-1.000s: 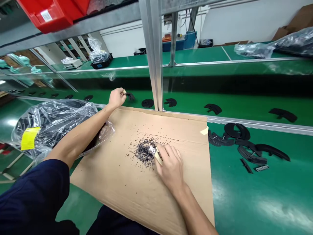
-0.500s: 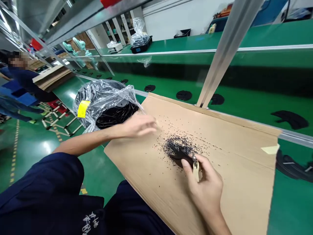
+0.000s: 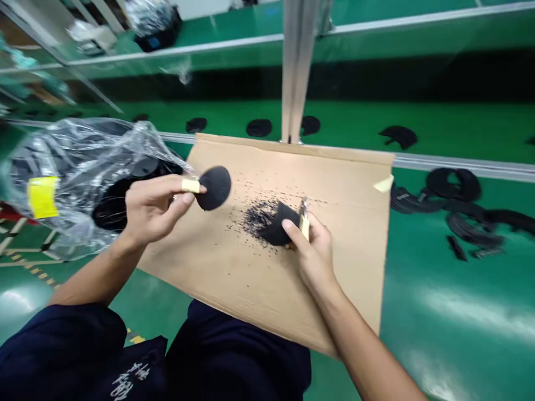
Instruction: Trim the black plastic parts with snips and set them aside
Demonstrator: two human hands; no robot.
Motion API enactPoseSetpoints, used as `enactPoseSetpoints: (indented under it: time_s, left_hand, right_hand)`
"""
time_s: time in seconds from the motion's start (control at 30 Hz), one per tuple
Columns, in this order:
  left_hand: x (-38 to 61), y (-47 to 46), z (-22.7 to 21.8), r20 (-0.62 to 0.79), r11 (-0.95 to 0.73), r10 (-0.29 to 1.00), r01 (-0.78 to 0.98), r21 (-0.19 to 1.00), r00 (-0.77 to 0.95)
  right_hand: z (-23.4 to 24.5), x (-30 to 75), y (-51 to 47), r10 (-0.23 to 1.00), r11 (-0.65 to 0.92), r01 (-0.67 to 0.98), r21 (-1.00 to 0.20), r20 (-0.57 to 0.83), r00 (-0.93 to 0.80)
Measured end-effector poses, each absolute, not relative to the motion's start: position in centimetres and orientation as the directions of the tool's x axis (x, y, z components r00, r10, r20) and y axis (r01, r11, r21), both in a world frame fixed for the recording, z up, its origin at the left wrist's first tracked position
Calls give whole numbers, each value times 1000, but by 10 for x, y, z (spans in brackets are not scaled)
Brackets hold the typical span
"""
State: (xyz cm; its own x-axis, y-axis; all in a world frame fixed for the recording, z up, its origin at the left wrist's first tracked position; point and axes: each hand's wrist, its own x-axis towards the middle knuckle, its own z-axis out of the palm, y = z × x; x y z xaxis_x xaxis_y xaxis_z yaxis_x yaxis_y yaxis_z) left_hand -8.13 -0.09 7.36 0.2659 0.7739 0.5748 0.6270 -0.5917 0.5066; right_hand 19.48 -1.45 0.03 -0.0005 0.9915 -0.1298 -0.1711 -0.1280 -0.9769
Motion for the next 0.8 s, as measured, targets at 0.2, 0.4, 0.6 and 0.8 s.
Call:
enactPoseSetpoints:
  time_s: [0.2,0.4,0.6,0.8]
  left_hand:
    - [-6,2,13,376,-436,894,277,856,244]
    - [-2,5,-3,376,-444,894,379,812,243]
    - [-3,2,-3,463,-519,854,383,764,236]
    - [-4,2,-6,395,-452,892,386,804,222]
  right_hand:
    - [-1,192,-20,993,-114,-164,-980,-111,-27]
    - [3,192,-21,997,-50,12,-999,-51,-53]
    - [3,191,-23,999,-1,140,-990,-6,-37]
    - [5,193,-23,997,5,170,-985,-8,-75]
